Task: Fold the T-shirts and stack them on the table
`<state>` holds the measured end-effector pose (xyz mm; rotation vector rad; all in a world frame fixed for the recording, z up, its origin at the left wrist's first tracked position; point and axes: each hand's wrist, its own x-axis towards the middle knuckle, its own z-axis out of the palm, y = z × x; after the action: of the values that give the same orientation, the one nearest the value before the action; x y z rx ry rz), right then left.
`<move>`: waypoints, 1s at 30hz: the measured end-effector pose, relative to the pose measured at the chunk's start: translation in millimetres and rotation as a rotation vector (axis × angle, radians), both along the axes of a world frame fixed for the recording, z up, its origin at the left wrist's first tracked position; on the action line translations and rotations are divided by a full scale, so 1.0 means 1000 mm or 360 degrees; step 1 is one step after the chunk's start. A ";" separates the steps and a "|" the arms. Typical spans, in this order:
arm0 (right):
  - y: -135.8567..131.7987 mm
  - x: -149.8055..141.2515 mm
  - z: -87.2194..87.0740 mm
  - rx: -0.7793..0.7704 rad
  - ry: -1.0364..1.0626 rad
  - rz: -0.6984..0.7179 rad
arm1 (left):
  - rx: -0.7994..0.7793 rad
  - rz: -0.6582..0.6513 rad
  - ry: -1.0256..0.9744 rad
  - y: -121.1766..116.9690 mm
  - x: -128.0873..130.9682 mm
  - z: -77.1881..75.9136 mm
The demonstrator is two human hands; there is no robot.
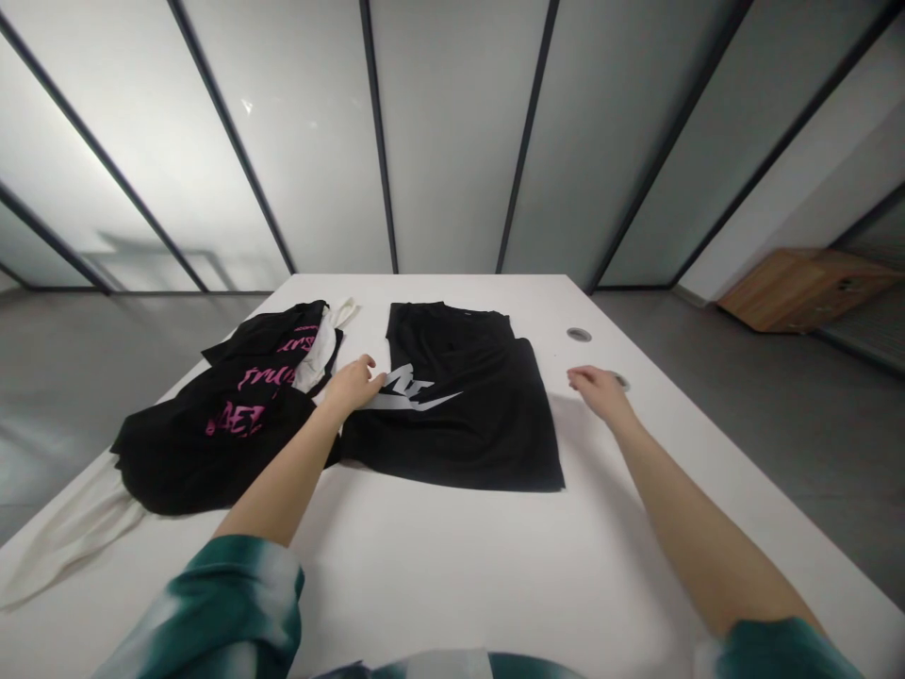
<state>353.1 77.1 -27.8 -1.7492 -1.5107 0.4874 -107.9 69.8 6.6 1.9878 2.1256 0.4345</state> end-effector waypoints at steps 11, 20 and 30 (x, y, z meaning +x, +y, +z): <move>0.007 -0.063 -0.016 -0.0388 0.0649 0.0331 | -0.0373 -0.0215 -0.1533 0.009 0.022 -0.032; -0.006 -0.021 0.009 -0.0318 0.1744 0.0160 | -0.0272 0.0056 -0.0889 0.005 -0.038 -0.038; 0.004 -0.006 -0.023 -0.0107 0.0512 -0.0073 | 0.0094 -0.0479 0.0325 0.009 -0.004 -0.044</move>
<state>347.1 80.9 -50.4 -1.6590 -1.2374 0.7640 -111.6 78.8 -37.3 2.4282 1.8900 0.2549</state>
